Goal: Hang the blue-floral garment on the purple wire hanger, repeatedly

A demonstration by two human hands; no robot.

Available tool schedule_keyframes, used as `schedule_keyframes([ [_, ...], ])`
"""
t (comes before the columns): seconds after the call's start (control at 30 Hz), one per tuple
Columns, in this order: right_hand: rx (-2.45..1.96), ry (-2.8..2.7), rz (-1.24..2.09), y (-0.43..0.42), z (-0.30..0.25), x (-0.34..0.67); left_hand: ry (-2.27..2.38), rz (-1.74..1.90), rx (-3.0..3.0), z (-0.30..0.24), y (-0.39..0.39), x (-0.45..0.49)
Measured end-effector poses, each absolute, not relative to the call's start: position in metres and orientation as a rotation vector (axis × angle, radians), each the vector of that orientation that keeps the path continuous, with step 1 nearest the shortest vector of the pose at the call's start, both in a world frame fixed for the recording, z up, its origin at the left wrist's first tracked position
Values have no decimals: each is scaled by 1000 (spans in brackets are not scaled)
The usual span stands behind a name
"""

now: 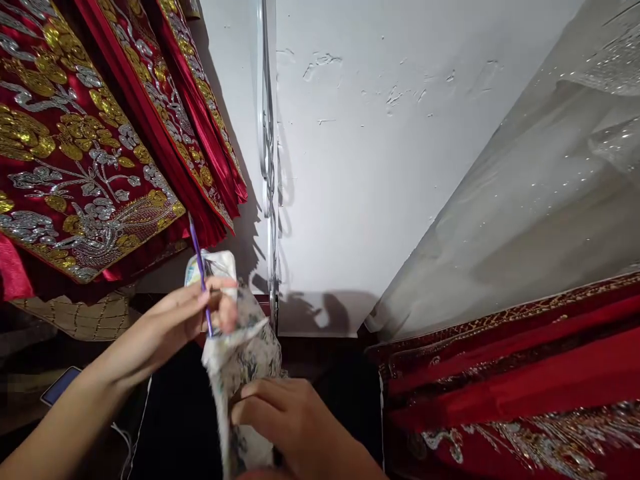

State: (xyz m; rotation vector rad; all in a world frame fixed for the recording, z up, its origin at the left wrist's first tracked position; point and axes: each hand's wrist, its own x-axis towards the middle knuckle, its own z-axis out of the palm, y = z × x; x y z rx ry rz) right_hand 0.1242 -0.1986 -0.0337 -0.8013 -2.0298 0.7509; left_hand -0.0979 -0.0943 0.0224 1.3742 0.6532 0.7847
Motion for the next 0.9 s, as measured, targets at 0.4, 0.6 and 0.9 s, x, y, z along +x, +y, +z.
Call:
schedule_keyframes([
  [0.4, -1311, -1939, 892, -126, -40, 195, 1217, 490, 2125, 31, -131, -182],
  [0.6, -1147, -1403, 1023, -100, -27, 178, 1363, 1386, 2352, 34, -81, -159],
  [0.9, -911, -699, 742, -55, 8, 179, 1031, 1039, 2315, -31, -96, -108],
])
